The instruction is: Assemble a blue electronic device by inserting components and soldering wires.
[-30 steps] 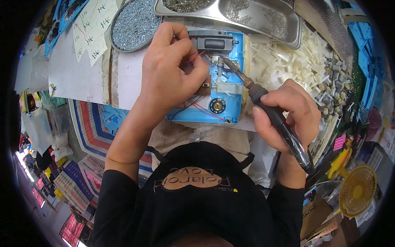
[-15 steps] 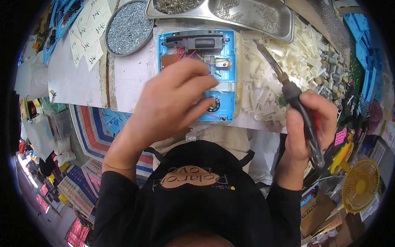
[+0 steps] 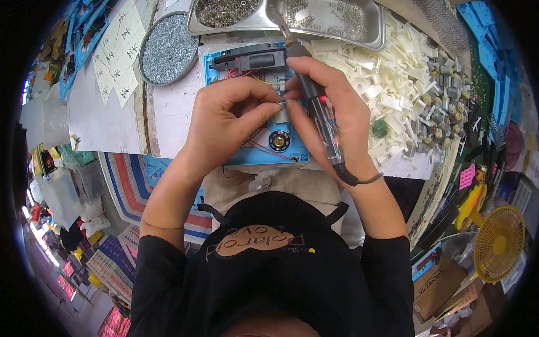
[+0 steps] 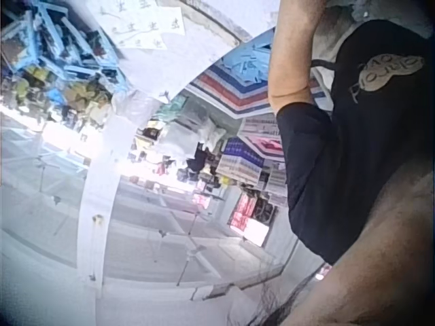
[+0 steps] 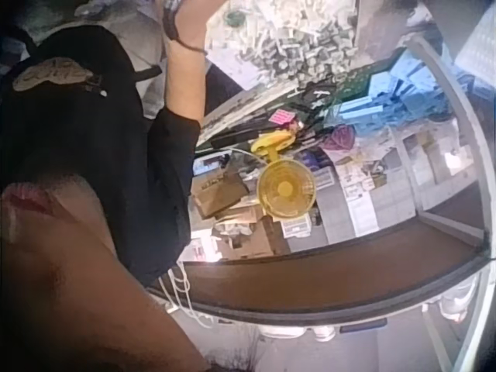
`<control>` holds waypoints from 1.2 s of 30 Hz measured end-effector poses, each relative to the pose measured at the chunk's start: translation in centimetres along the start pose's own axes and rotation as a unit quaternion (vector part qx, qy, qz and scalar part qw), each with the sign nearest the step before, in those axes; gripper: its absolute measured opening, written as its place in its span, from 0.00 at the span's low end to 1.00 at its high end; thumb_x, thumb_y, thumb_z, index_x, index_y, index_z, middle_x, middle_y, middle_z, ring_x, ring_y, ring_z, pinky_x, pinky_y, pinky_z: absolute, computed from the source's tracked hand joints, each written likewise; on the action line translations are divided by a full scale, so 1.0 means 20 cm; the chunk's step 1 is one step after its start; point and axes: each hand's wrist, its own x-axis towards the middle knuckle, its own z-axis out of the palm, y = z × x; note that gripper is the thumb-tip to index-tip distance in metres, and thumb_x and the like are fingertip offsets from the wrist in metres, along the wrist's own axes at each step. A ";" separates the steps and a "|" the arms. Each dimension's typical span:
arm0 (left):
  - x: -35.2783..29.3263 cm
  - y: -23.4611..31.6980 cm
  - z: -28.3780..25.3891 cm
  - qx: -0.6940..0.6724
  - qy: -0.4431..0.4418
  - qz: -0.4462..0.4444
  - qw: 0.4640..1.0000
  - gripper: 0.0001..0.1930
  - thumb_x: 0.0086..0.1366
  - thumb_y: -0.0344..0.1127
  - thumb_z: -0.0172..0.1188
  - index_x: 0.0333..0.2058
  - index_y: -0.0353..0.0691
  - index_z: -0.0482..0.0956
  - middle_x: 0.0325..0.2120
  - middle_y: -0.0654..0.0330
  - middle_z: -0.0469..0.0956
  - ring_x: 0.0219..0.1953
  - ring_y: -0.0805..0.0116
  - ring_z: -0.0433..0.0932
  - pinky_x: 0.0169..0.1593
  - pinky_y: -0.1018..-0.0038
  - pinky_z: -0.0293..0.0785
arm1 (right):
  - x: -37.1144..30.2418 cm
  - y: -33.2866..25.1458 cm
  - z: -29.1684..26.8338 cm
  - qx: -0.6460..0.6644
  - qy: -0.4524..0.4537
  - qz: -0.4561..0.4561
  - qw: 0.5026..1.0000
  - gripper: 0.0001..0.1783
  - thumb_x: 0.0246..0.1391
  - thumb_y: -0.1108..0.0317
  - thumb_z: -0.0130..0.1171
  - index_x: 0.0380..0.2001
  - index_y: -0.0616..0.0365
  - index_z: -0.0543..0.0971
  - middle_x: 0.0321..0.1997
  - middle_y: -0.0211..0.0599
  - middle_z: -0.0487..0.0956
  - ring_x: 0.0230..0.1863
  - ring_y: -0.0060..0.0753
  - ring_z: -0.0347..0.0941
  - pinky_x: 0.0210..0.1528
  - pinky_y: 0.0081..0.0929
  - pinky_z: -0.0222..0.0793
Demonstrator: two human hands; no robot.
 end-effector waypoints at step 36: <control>-0.02 -0.07 -0.04 0.153 -0.078 0.221 0.960 0.09 0.54 0.23 0.68 0.33 0.37 0.79 0.38 0.57 0.75 0.39 0.55 0.79 0.41 0.65 0.77 | -0.22 -0.03 -0.34 0.025 -0.110 -0.026 0.993 0.13 0.39 0.74 0.67 0.33 0.61 0.79 0.24 0.34 0.76 0.18 0.28 0.68 0.24 0.24 0.61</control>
